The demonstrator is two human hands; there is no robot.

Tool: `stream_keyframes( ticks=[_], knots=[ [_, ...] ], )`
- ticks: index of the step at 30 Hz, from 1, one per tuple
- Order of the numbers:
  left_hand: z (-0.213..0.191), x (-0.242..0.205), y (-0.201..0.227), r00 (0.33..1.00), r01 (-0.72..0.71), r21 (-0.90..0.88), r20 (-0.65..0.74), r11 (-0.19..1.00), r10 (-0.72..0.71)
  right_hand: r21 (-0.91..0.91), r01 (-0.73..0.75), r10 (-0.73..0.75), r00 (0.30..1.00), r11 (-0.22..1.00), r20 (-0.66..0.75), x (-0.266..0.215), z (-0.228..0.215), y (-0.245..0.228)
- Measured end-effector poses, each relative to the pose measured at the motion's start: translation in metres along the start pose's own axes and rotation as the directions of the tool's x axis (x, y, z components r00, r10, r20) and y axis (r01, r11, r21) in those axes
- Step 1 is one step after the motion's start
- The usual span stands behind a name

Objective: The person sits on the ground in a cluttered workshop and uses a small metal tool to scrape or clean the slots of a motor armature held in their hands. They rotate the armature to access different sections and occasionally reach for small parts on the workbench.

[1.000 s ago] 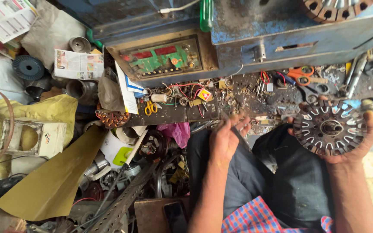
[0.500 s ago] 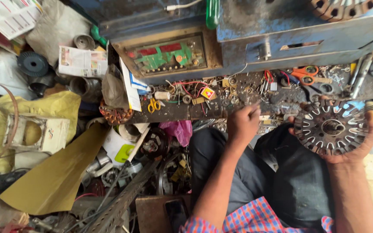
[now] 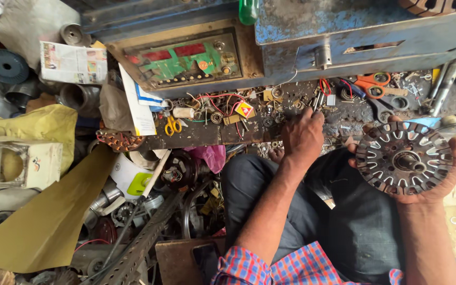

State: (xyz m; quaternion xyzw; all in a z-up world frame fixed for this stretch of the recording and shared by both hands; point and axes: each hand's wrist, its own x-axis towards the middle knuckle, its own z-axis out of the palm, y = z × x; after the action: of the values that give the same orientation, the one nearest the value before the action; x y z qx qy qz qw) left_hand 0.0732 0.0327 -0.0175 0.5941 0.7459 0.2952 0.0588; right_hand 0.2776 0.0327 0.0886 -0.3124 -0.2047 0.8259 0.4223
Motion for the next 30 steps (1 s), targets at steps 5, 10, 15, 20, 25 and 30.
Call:
stream_keyframes(
  ticks=[5,10,15,20,25,30],
  knots=[
    [-0.004,-0.001,0.001,0.987,-0.044,0.036,0.158,0.998,0.038,-0.214,-0.001,-0.016,0.997,0.977,-0.078,0.002,0.013,0.000],
    [-0.012,0.010,0.006,0.952,-0.034,0.109,0.306,0.993,-0.001,-0.221,-0.002,-0.013,0.997,0.975,-0.071,0.004,0.022,-0.003],
    [-0.037,0.002,-0.025,0.996,0.086,-0.033,0.013,0.996,-0.085,-0.231,0.006,-0.022,0.997,0.973,-0.068,0.003,0.017,-0.004],
    [-0.045,0.014,-0.040,0.965,0.112,-0.062,-0.231,0.992,-0.123,-0.225,0.015,-0.028,0.998,0.974,-0.058,0.002,0.017,-0.008],
    [-0.039,0.015,-0.038,0.954,0.083,-0.109,-0.279,0.991,-0.110,-0.204,0.016,-0.029,0.998,0.979,-0.061,0.000,0.005,-0.008],
    [-0.039,0.010,-0.044,0.955,0.050,-0.132,-0.285,0.990,-0.086,0.058,-0.010,0.009,1.000,0.998,0.027,0.002,-0.004,-0.006]
  ],
)
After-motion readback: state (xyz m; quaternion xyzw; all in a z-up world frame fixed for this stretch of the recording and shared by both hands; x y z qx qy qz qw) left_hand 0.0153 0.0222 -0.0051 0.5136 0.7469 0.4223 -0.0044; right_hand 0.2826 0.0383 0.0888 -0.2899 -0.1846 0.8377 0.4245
